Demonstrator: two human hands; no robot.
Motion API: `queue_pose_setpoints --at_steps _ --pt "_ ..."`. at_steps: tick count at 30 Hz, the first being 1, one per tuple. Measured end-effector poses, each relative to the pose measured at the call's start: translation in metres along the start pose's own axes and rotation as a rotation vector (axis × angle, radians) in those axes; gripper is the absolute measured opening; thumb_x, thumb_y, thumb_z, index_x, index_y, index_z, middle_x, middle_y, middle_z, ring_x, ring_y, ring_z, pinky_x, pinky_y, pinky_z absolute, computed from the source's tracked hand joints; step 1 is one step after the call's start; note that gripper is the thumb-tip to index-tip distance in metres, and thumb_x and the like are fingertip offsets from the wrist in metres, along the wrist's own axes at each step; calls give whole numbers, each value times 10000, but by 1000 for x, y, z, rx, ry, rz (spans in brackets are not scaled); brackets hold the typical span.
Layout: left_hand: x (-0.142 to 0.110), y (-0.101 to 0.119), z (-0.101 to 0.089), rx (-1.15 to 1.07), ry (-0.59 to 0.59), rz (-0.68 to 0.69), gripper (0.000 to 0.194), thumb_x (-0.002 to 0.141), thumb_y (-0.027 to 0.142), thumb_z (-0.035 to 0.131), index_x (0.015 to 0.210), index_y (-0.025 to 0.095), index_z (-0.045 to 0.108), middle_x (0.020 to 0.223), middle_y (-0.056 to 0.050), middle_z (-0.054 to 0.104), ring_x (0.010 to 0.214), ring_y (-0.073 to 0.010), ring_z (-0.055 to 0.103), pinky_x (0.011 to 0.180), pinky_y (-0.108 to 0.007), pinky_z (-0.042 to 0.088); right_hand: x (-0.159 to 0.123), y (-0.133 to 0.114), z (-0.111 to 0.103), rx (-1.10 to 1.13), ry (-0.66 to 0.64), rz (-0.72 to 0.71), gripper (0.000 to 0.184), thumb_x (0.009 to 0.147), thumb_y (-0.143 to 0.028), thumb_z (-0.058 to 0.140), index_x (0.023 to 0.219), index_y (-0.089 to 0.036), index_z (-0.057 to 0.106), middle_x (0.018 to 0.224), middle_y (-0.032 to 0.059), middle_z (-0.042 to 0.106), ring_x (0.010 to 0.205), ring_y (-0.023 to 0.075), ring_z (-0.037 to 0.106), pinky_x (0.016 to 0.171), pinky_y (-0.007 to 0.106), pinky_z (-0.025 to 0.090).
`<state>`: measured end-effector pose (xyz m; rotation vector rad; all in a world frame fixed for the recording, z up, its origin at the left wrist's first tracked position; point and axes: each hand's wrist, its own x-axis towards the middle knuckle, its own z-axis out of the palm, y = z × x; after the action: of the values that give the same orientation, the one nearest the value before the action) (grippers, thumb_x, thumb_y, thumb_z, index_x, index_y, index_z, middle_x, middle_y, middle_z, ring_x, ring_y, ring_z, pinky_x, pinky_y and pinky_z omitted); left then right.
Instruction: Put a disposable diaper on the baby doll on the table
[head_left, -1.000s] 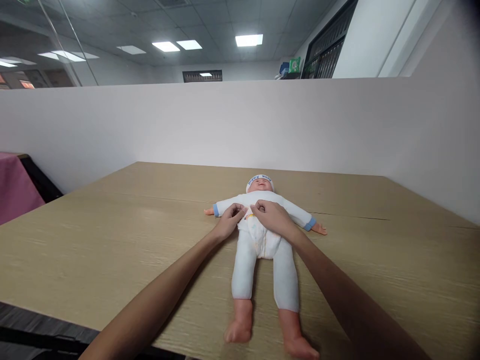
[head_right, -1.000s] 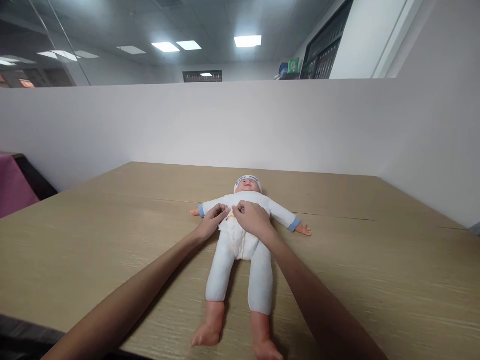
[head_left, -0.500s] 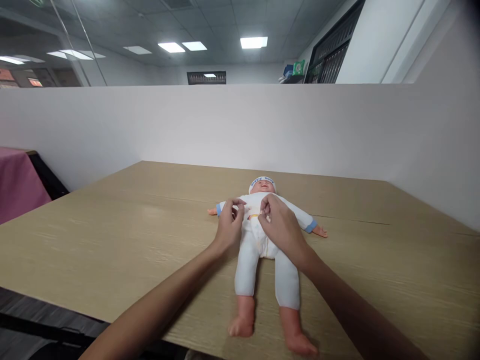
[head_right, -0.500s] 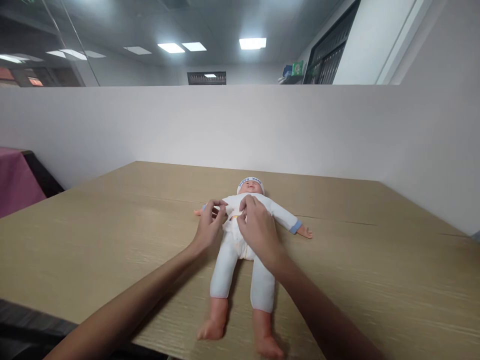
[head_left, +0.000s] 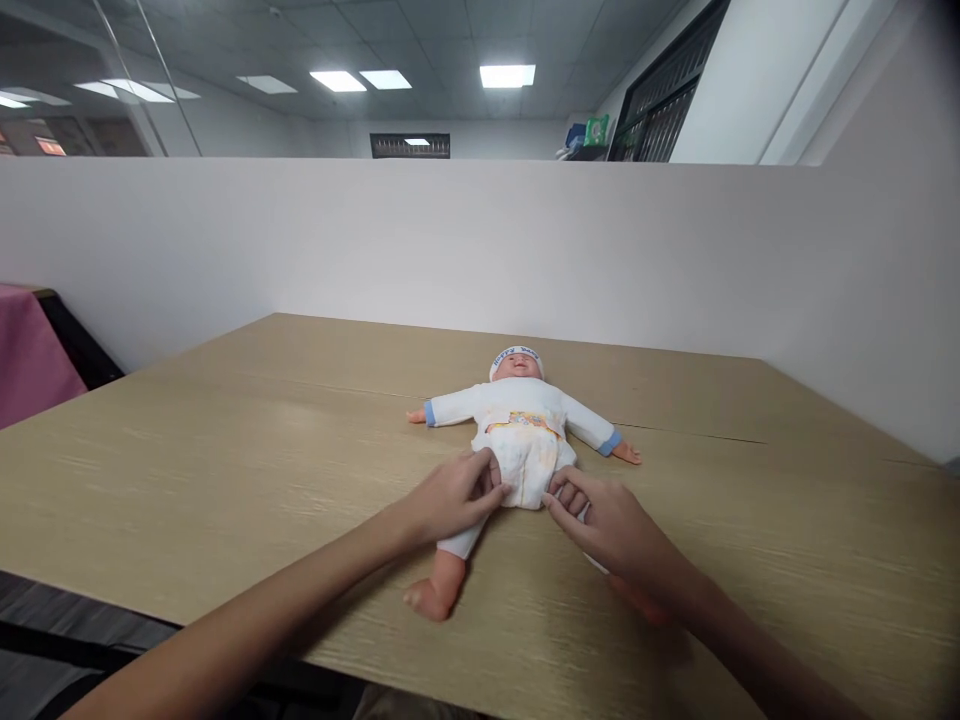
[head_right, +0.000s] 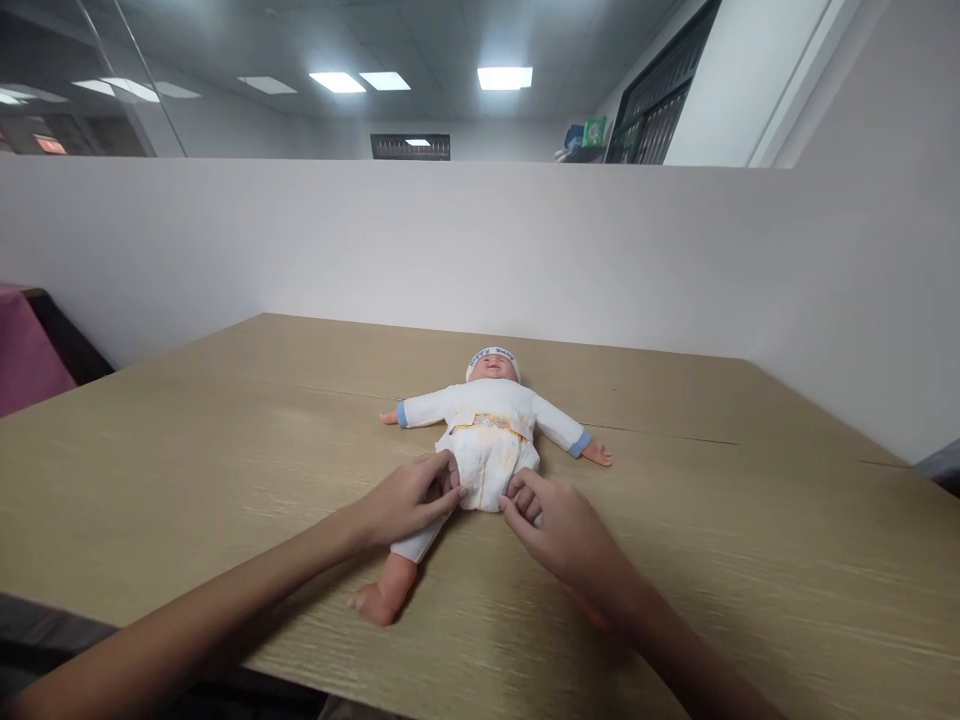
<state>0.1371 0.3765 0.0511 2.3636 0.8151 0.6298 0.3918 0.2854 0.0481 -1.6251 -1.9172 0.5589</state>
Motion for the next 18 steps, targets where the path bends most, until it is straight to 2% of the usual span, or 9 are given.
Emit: queue_pose_setpoints --at_steps 4,7,13,16,18 --pt "10 -1 8 11 27 -47 292 1019 483 669 906 237 559 805 -11 656 716 -192 578 667 -322 379 12 -4 8 -121 5 -18 261 1029 -400 608 823 -240 582 739 -6 698 666 182 639 640 312 390" --pt "11 -3 11 45 12 -25 307 995 460 705 853 232 557 786 -13 643 736 -195 577 688 -319 382 11 0 17 -152 32 -16 301 1041 -396 592 787 -242 544 718 -12 659 644 172 599 639 312 361" --pt "9 -6 11 73 35 -6 281 984 417 733 833 216 609 825 -22 652 769 -188 580 710 -309 396 3 8 28 -193 132 -111 235 1072 -351 567 861 -247 558 866 2 672 698 164 606 670 310 389" --pt "6 -6 11 69 66 27 275 1002 377 714 812 219 594 799 -17 650 782 -190 579 720 -311 407 -1 5 33 -200 180 -104 210 1076 -365 572 898 -253 569 910 4 663 681 159 599 663 313 403" --pt "5 -6 11 71 85 57 219 1007 348 704 849 219 623 878 -32 679 824 -196 600 744 -318 433 -3 2 35 -187 195 -96 173 1081 -375 564 964 -257 609 975 13 673 669 155 603 660 316 422"
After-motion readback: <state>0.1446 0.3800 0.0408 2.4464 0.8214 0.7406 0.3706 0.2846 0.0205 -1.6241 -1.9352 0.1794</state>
